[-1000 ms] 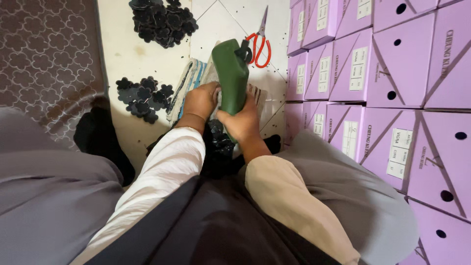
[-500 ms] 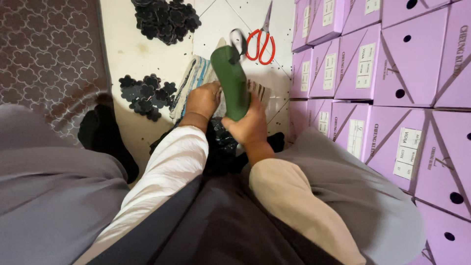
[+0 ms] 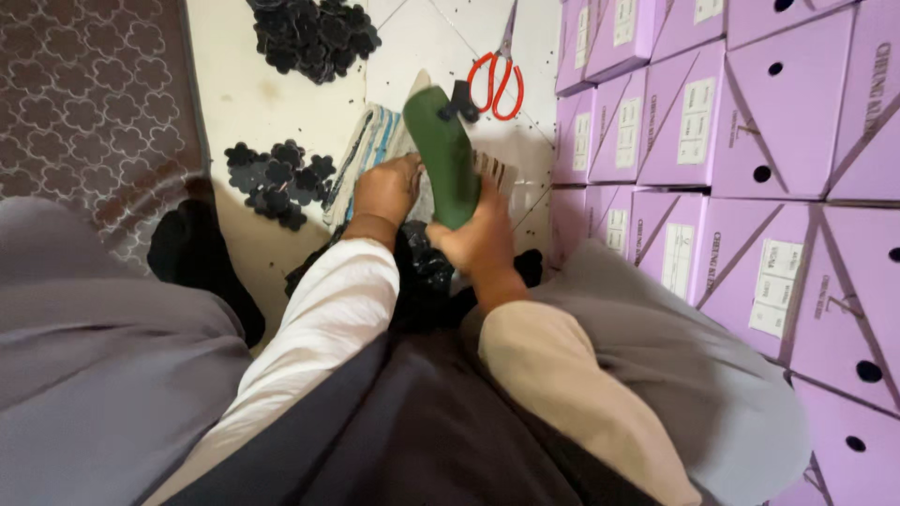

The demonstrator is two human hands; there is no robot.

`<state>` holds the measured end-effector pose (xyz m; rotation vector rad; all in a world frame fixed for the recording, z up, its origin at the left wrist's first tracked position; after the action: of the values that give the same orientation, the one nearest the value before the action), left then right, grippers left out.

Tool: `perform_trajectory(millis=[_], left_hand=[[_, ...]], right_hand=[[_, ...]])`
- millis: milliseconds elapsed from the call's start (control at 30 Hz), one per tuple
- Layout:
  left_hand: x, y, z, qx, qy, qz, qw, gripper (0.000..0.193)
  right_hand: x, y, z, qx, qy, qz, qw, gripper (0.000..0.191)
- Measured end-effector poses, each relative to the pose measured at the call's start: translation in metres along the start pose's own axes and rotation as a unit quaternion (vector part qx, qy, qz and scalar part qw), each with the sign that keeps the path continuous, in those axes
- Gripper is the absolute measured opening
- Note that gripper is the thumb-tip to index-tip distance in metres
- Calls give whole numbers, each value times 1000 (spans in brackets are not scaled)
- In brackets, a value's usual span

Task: The person sits on the floor and assembles small black flower-shaped pieces using a metal rod and a green hot glue gun. They repeatedly pick up pieces, insert the rod, apply glue, and place the assembled units on the floor.

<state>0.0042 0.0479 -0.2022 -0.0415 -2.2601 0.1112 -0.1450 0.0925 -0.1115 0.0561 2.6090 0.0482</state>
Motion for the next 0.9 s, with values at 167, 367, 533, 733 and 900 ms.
perform_trajectory(millis=[167, 367, 533, 733, 900], left_hand=[[-4, 7, 4, 16, 4, 15, 1000, 14], [-1, 3, 2, -9, -1, -7, 1000, 16], [-4, 1, 2, -30, -18, -35, 999, 16], [-4, 4, 5, -9, -13, -2, 1000, 14], [6, -2, -3, 12, -37, 41, 998, 16]], right_hand=[[-8, -5, -17, 114, -114, -79, 984, 77], [-22, 0, -19, 79, -79, -73, 991, 72], [-18, -4, -14, 39, -28, -44, 998, 84], [-19, -2, -18, 61, -136, -90, 985, 46], [-19, -4, -12, -15, -53, -30, 998, 74]])
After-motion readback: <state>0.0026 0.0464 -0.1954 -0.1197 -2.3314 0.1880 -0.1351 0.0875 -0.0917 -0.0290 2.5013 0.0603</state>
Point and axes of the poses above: each hand's wrist, its own y-axis away from the middle knuckle, its own z-axis out of the palm, x = y × z, the point moved 9 cm from there along -y, towards the middle knuckle, and after that the axes turned 7 degrees about y, right-handed, at the moved point
